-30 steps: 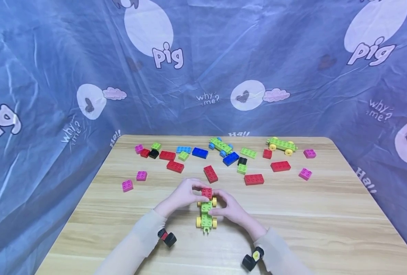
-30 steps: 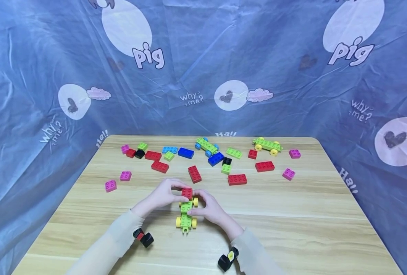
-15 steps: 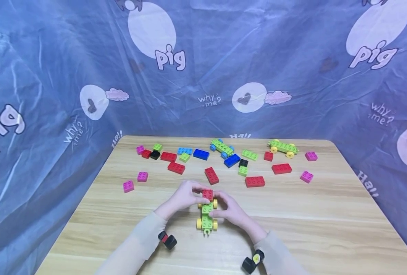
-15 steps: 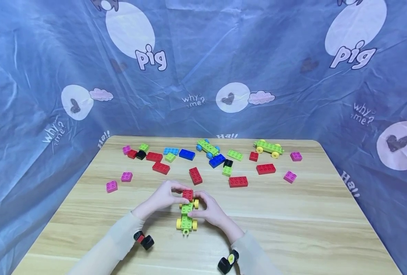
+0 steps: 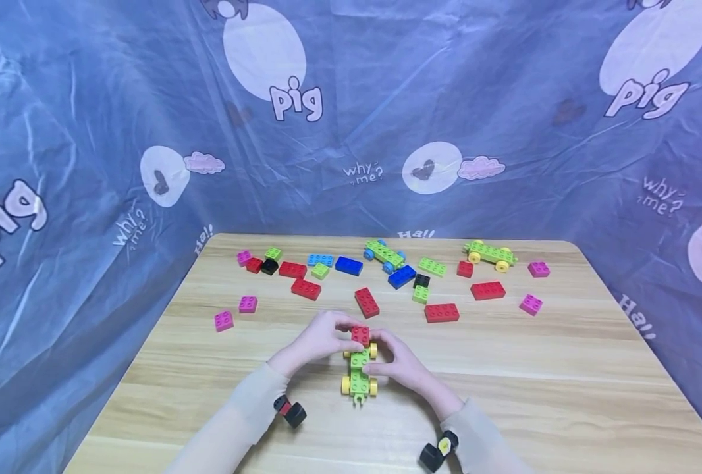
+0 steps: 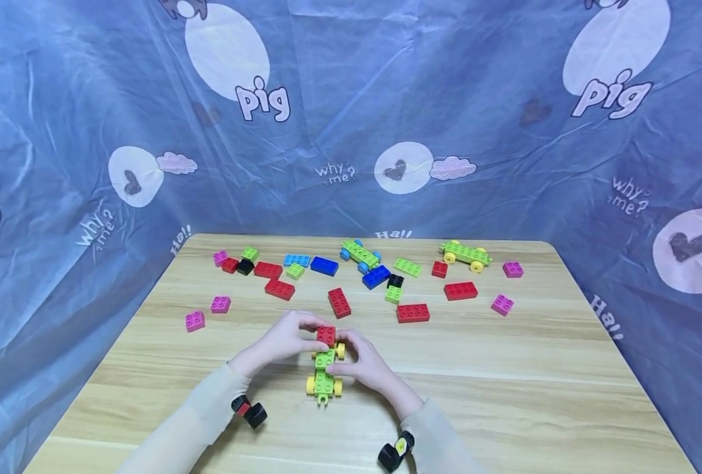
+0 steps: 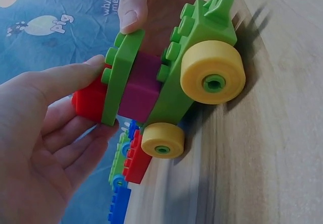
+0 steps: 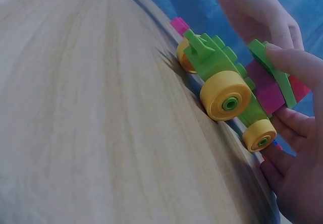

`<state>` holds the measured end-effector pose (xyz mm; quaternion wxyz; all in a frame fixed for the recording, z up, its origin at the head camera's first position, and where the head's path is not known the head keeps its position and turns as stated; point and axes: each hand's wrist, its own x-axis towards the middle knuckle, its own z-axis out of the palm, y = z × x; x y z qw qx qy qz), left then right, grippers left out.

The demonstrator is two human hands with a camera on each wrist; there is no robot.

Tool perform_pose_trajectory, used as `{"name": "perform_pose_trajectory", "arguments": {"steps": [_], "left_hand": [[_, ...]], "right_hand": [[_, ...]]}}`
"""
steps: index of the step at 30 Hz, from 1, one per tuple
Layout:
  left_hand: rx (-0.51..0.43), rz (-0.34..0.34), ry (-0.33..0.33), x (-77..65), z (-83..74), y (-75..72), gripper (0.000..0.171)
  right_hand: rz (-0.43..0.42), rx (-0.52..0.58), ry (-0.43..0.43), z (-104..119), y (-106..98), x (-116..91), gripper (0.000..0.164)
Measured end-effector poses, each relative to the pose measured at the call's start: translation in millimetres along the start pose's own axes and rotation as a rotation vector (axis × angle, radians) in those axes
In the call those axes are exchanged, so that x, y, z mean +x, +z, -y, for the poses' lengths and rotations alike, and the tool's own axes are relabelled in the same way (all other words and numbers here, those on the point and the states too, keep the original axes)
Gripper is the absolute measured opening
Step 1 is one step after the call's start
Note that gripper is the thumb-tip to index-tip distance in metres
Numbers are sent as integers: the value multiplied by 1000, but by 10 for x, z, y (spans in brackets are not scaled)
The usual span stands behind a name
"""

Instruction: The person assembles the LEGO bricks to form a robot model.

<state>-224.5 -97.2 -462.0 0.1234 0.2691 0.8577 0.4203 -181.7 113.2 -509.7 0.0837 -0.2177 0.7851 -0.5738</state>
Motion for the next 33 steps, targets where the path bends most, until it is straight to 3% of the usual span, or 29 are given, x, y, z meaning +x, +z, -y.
{"name": "perform_pose_trajectory", "arguments": {"steps": [4, 9, 17, 24, 33], "left_hand": [[34, 7, 56, -7, 41, 16, 40], [29, 13, 81, -35, 57, 22, 44], [34, 12, 84, -66, 36, 8, 45], [29, 23, 57, -69, 5, -18, 57], [-15, 27, 59, -54, 72, -25, 57]], "right_hand": [[-1, -3, 6, -6, 3, -6, 57], [5, 14, 20, 4, 13, -18, 59], [10, -23, 27, -4, 4, -12, 65], [12, -44, 39, 0, -25, -3, 74], [-2, -47, 17, 24, -44, -13, 79]]}}
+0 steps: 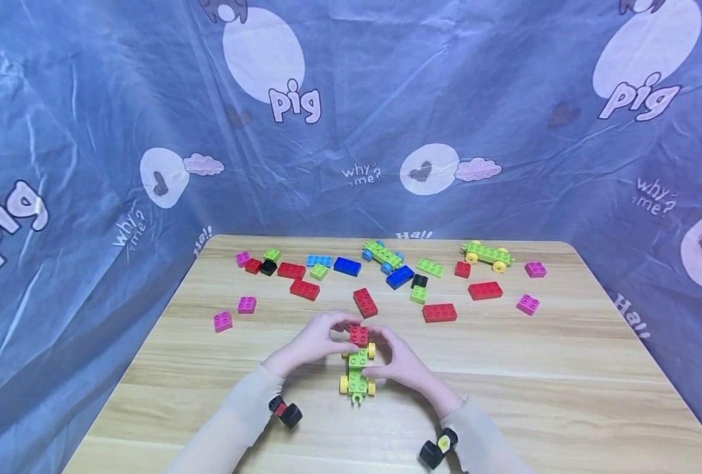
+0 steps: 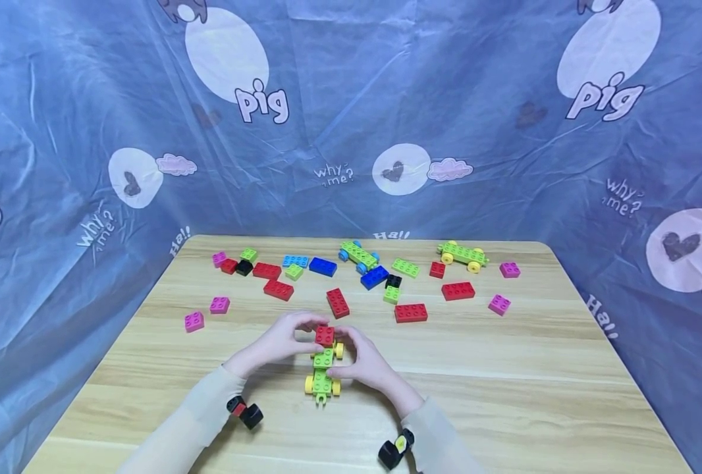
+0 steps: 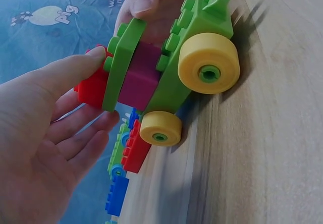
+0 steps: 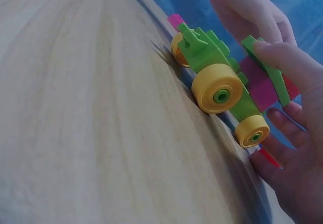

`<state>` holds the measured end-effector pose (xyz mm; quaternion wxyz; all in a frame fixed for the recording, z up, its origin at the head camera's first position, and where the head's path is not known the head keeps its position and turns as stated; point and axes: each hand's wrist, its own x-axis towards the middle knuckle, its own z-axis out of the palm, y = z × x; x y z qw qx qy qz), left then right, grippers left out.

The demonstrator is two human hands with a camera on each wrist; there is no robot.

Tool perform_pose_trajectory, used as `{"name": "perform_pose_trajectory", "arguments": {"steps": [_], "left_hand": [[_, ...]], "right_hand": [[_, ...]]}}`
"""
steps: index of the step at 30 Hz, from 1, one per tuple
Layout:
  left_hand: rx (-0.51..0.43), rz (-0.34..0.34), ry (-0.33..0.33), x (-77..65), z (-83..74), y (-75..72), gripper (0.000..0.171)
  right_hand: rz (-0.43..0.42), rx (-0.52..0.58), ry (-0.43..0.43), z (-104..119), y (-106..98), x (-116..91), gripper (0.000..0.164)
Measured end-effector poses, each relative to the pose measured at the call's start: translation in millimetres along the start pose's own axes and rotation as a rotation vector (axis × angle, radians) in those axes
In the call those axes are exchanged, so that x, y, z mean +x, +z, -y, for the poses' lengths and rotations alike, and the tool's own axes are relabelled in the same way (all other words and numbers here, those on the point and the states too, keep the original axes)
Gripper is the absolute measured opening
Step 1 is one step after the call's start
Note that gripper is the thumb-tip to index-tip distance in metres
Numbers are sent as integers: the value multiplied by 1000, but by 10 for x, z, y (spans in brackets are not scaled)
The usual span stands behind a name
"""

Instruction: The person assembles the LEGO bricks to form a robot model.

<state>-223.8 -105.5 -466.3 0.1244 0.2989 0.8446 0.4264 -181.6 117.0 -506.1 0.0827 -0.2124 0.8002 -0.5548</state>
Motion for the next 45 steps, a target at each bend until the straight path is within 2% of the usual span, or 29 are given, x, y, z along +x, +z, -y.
{"name": "perform_pose_trajectory", "arguments": {"steps": [6, 13, 20, 29, 38, 45], "left_hand": [[-30, -2, -13, -25, 7, -6, 53], [-6, -12, -20, -45, 5, -9, 47], [-12, -16, -10, -79, 52, -65, 43], [-3, -44, -55, -176, 131, -239, 46], [-25, -37, -56, -251, 240, -462, 47], [-22, -54, -65, -255, 325, -575, 49]], "right_hand": [[-9, 11, -12, -12, 18, 2, 78], [-14, -3, -32, -15, 52, 16, 75], [-6, -7, -5, 9, 104, 77, 73], [8, -22, -3, 121, 231, 238, 75], [24, -48, 0, 172, 390, 474, 75], [38, -49, 22, 209, 454, 648, 75]]}}
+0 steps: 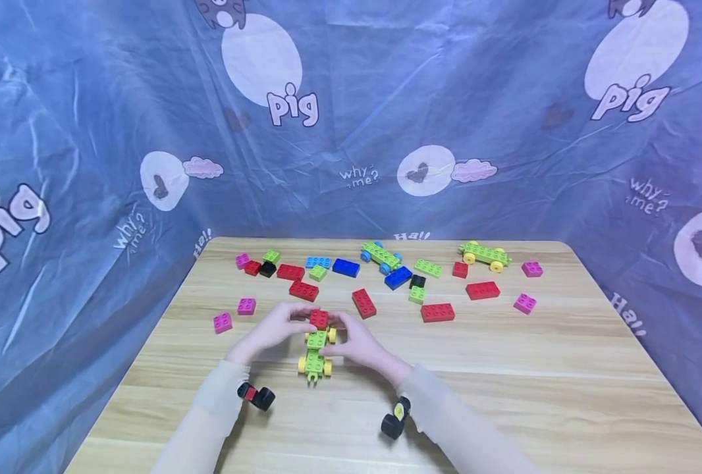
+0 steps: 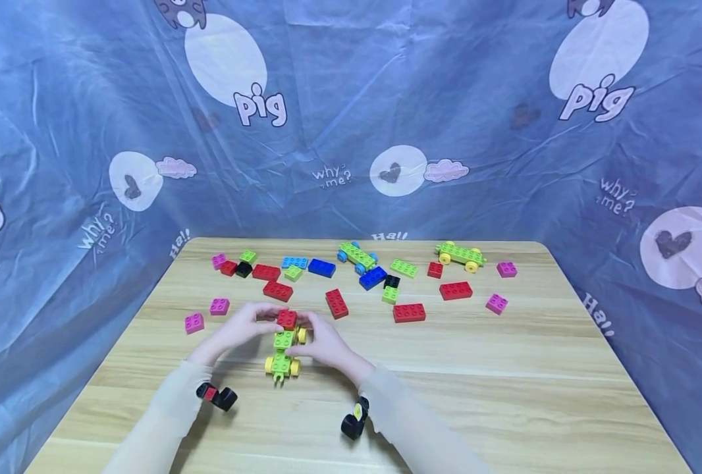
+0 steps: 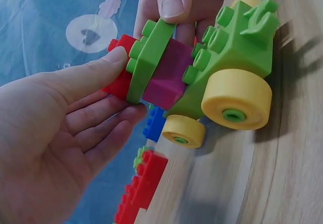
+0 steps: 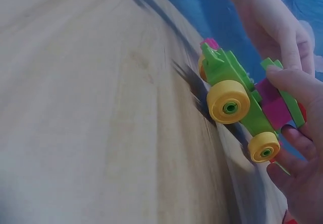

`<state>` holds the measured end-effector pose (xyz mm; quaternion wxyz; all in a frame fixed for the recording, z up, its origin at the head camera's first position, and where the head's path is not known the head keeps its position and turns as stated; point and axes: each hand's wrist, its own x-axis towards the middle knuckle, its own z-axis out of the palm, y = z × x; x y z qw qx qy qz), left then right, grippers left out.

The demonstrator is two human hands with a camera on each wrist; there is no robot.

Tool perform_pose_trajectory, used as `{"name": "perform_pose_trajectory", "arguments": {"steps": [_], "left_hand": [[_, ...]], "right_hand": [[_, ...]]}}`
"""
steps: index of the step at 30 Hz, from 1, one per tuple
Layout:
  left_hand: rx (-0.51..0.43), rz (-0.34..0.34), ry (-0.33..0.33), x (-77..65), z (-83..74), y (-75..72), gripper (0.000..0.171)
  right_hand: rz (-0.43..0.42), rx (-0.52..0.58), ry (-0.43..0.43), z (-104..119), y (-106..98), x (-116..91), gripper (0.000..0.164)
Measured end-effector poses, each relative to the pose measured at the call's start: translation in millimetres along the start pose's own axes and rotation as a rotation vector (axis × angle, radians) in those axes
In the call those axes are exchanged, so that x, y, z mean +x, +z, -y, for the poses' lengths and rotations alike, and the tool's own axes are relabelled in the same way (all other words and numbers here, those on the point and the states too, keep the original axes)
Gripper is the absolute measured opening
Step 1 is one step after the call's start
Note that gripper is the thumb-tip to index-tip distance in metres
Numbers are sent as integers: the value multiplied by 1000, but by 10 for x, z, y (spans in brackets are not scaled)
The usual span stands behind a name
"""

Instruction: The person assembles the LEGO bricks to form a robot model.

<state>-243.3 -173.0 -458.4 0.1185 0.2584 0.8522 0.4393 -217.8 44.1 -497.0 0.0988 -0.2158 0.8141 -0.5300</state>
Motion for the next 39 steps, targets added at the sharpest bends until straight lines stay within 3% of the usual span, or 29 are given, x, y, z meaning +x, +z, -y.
{"name": "perform_pose_trajectory", "arguments": {"steps": [5, 16, 20, 31, 39], "left_hand": [[-16, 1, 10, 17, 61, -34, 48], [-46, -31, -57, 45, 152, -65, 49], [-48, -47, -66, 42, 141, -60, 50], [-88, -91, -8, 56, 163, 25, 53], [-91, -98, -34, 41, 183, 47, 52]], "right_hand": [[18, -9, 25, 13, -1, 76, 74], [35, -51, 24, 31, 26, 179, 75], [30, -47, 26, 16, 33, 177, 74], [32, -15, 27, 23, 34, 132, 76], [14, 40, -15, 45, 14, 60, 75]]}}
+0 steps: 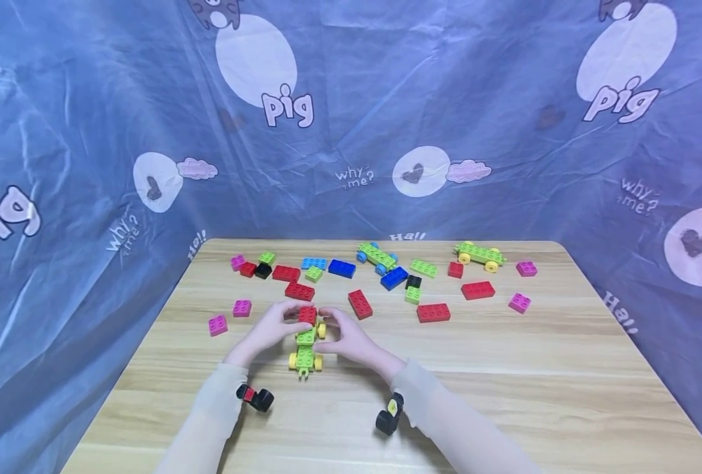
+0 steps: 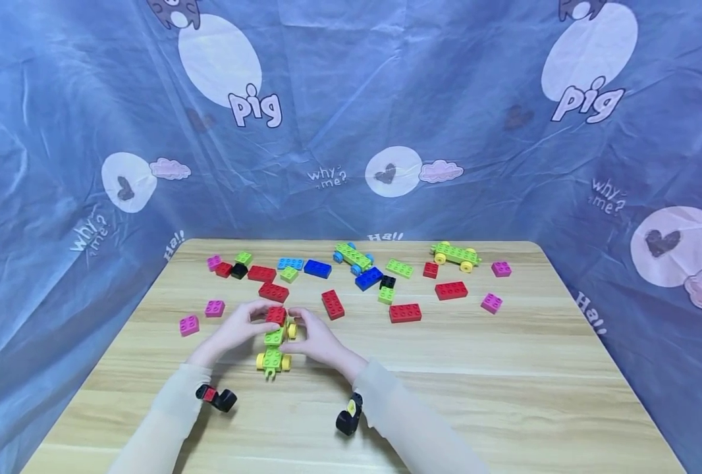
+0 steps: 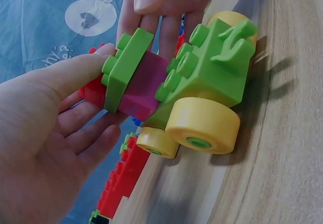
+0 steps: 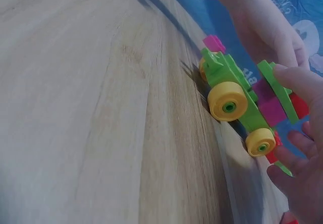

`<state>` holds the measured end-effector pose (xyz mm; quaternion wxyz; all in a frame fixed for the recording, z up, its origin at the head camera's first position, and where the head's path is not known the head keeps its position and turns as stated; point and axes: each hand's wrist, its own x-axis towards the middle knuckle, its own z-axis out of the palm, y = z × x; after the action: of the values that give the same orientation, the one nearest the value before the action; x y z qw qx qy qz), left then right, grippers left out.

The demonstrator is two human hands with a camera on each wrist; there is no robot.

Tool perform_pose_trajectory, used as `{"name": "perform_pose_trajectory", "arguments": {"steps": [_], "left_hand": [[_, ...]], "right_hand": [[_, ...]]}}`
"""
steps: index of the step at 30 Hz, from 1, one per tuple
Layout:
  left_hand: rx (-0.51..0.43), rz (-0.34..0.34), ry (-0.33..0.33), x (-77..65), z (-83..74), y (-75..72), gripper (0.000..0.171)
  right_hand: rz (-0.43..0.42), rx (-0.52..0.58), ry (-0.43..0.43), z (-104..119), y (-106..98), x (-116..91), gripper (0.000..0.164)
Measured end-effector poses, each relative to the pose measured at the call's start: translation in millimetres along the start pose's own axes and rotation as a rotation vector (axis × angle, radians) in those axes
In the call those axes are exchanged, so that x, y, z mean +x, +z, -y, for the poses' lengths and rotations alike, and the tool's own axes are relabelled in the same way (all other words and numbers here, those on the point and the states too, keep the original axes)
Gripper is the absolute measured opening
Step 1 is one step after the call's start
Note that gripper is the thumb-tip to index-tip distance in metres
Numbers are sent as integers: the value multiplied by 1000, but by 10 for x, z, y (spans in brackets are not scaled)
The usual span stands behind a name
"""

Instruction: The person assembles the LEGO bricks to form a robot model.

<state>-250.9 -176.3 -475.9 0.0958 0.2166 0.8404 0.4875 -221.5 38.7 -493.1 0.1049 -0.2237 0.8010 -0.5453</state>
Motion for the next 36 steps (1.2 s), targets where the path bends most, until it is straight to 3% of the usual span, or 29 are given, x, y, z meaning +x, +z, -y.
{"name": "perform_pose_trajectory", "arguments": {"steps": [6, 11, 17, 22, 30, 36], "left_hand": [[15, -5, -21, -7, -21, -13, 53], [27, -10, -25, -5, -37, -6, 53], [18, -15, -40, -22, -37, 2, 53], [9, -21, -39, -41, -21, 6, 53], [14, -21, -19, -45, -21, 18, 54], [13, -21, -22, -36, -27, 21, 55]], "right_hand": [[-21, 33, -9, -33, -95, -101, 66], [-75, 12, -49, -65, -320, -175, 62], [-175, 11, -57, -104, -715, -242, 60], [-275, -85, -74, -209, -1061, -295, 53], [-302, -200, -55, -459, -1633, -395, 50], [-359, -291, 10, -586, -2053, -469, 48]]}}
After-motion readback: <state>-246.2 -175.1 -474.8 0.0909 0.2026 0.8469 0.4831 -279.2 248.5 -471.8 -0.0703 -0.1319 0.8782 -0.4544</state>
